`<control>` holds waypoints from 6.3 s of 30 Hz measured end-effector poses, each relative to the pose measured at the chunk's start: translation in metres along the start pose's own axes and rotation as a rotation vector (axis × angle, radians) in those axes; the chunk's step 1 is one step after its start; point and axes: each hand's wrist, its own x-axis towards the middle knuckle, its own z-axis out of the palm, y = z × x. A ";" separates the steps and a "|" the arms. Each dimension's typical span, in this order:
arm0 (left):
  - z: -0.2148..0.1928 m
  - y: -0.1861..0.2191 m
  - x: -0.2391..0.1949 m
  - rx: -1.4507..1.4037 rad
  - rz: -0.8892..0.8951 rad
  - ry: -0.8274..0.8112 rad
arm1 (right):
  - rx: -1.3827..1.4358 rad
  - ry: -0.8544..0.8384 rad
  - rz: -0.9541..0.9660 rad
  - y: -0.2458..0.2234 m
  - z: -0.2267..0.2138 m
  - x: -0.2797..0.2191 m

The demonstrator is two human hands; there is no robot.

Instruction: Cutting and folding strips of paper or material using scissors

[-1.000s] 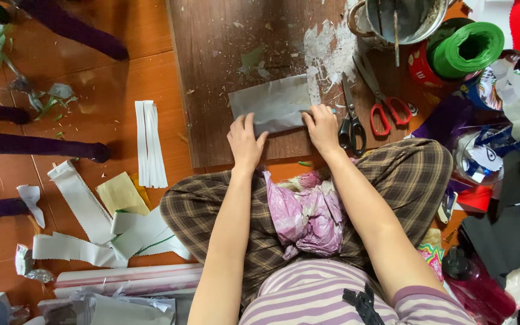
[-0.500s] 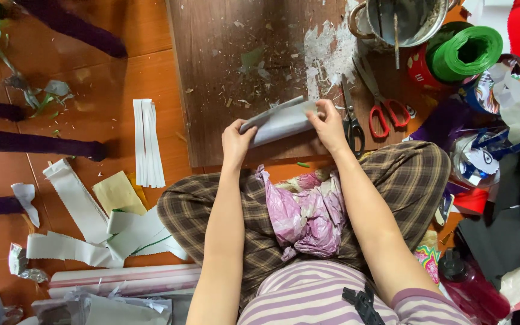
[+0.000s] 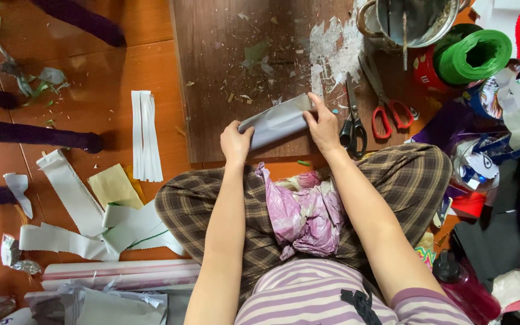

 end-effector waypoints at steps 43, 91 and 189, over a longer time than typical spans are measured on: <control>0.049 0.000 -0.023 0.577 0.681 -0.167 | -0.448 -0.029 -0.609 -0.044 0.046 -0.063; 0.031 -0.007 -0.033 0.744 1.034 0.269 | -0.705 0.072 -1.002 -0.030 -0.043 0.000; 0.003 -0.044 0.002 -0.093 0.505 0.259 | -0.690 -0.386 -0.462 -0.005 0.061 -0.041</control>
